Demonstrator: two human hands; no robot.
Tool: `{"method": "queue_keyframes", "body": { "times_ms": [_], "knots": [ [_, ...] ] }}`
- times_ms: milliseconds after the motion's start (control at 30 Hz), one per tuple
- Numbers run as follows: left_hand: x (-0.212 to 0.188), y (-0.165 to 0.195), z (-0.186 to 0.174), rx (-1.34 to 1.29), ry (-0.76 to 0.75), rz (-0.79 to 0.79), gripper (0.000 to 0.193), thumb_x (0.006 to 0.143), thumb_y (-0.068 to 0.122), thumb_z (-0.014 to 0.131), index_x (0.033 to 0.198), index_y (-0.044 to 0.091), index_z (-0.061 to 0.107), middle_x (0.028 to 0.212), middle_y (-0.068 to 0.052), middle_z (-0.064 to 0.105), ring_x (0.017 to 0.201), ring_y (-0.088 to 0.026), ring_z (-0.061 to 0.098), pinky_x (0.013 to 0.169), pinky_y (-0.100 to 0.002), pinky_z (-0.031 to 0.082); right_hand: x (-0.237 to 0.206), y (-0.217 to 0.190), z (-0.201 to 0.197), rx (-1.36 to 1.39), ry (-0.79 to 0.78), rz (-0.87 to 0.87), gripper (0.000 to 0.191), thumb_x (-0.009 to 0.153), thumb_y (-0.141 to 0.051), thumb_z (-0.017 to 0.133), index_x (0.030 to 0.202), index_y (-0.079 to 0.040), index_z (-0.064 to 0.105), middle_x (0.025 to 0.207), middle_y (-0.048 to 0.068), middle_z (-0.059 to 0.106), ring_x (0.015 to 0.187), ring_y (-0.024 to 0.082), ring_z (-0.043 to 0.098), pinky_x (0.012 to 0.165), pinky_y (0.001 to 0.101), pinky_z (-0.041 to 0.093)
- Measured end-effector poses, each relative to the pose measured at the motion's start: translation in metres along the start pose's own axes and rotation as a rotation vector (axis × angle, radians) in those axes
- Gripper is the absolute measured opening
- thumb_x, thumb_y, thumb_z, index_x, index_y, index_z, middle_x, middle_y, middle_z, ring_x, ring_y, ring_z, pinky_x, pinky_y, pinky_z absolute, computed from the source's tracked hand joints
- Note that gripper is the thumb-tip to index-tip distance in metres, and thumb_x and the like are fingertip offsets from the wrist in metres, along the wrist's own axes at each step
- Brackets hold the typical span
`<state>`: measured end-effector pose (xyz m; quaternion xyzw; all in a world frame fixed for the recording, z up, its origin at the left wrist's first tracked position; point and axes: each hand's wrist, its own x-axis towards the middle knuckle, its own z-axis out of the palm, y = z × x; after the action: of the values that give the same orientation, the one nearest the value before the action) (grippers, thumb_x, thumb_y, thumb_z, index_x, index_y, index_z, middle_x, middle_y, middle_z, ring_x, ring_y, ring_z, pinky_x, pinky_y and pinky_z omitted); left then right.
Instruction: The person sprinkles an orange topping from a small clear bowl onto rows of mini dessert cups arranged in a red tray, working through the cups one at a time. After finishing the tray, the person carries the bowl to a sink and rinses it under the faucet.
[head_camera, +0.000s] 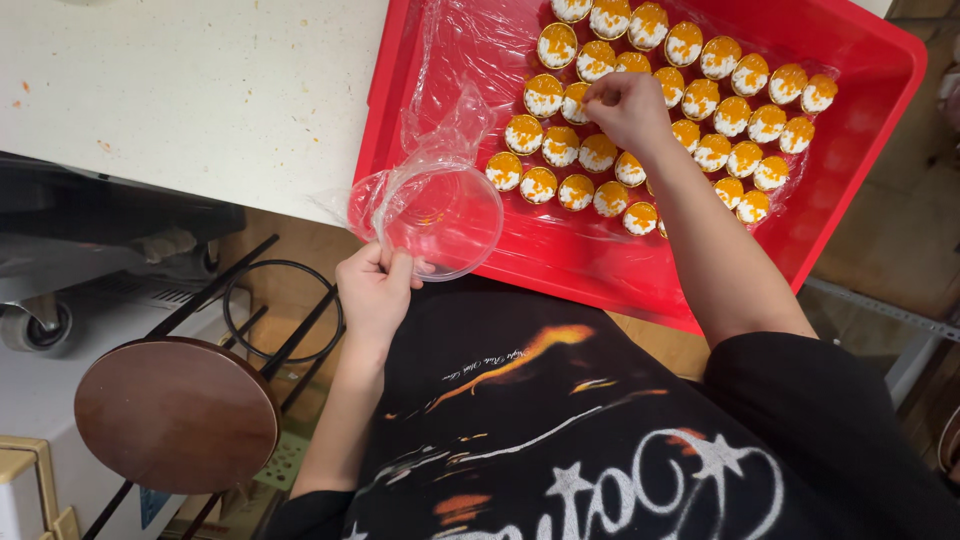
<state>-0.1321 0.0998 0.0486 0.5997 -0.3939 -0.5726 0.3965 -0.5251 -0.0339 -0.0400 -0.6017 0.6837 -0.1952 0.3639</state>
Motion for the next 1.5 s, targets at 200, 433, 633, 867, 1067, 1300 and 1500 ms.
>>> {"method": "queue_keyframes", "body": {
  "times_ms": [200, 433, 633, 867, 1067, 1300, 1500],
  "knots": [
    [0.002, 0.002, 0.000, -0.015, 0.000, 0.000, 0.028, 0.095, -0.001, 0.059, 0.068, 0.000, 0.056, 0.073, -0.009, 0.074, 0.060, -0.008, 0.066, 0.056, -0.023, 0.053, 0.003, 0.000, -0.003, 0.063, -0.019, 0.175, 0.014, 0.097, -0.017, 0.069, 0.099, -0.007, 0.078, 0.068, 0.001, 0.065, 0.060, 0.006, 0.057, 0.054, 0.0272, 0.043],
    [0.006, -0.003, 0.004, 0.004, 0.005, 0.069, 0.035, 0.096, 0.000, 0.062, 0.063, 0.003, 0.048, 0.062, -0.005, 0.064, 0.057, -0.008, 0.063, 0.052, -0.024, 0.049, 0.008, 0.012, -0.008, -0.115, 0.091, -0.093, 0.016, 0.089, -0.016, 0.082, 0.095, -0.002, 0.079, 0.085, 0.008, 0.073, 0.069, 0.015, 0.068, 0.062, 0.0311, 0.053],
    [0.011, -0.007, 0.003, -0.005, 0.009, 0.101, 0.040, 0.096, 0.001, 0.065, 0.063, 0.004, 0.042, 0.058, -0.002, 0.055, 0.056, -0.008, 0.063, 0.051, -0.025, 0.050, 0.003, -0.020, -0.005, -0.255, 0.125, -0.204, 0.017, 0.094, -0.014, 0.079, 0.107, -0.003, 0.079, 0.086, 0.013, 0.074, 0.073, 0.022, 0.071, 0.067, 0.0338, 0.056],
    [0.014, -0.001, 0.005, 0.124, 0.003, 0.148, 0.041, 0.098, 0.009, 0.067, 0.063, 0.003, 0.048, 0.055, -0.001, 0.058, 0.057, -0.007, 0.069, 0.051, -0.025, 0.052, -0.104, -0.146, -0.022, -0.076, -0.057, -0.344, 0.028, 0.096, -0.006, 0.068, 0.123, -0.005, 0.074, 0.087, 0.012, 0.071, 0.074, 0.022, 0.068, 0.069, 0.0341, 0.054],
    [0.010, 0.007, 0.025, 0.200, -0.041, 0.260, 0.033, 0.097, 0.010, 0.066, 0.068, 0.001, 0.051, 0.056, -0.006, 0.060, 0.055, -0.013, 0.069, 0.051, -0.028, 0.051, -0.094, -0.206, 0.071, -0.610, -0.552, -0.324, 0.039, 0.090, -0.034, 0.066, 0.107, 0.001, 0.072, 0.078, 0.020, 0.071, 0.073, 0.038, 0.070, 0.064, 0.0484, 0.056],
    [0.006, 0.005, 0.043, 0.440, -0.082, 0.405, 0.022, 0.099, 0.011, 0.062, 0.082, 0.000, 0.056, 0.074, -0.019, 0.064, 0.069, -0.036, 0.068, 0.061, -0.042, 0.051, -0.053, -0.153, 0.125, 0.072, -0.810, 0.331, 0.019, 0.086, -0.016, 0.060, 0.068, -0.008, 0.062, 0.053, 0.003, 0.053, 0.046, 0.015, 0.046, 0.043, 0.0339, 0.032],
    [0.007, -0.007, 0.044, 0.435, -0.140, 0.426, 0.016, 0.098, 0.010, 0.061, 0.086, 0.000, 0.057, 0.076, -0.019, 0.066, 0.072, -0.037, 0.069, 0.063, -0.044, 0.053, -0.059, -0.125, 0.145, 0.640, -0.771, 0.521, 0.030, 0.094, -0.018, 0.054, 0.064, -0.016, 0.052, 0.050, -0.002, 0.040, 0.042, 0.010, 0.031, 0.041, 0.0301, 0.020]
  ]
}}
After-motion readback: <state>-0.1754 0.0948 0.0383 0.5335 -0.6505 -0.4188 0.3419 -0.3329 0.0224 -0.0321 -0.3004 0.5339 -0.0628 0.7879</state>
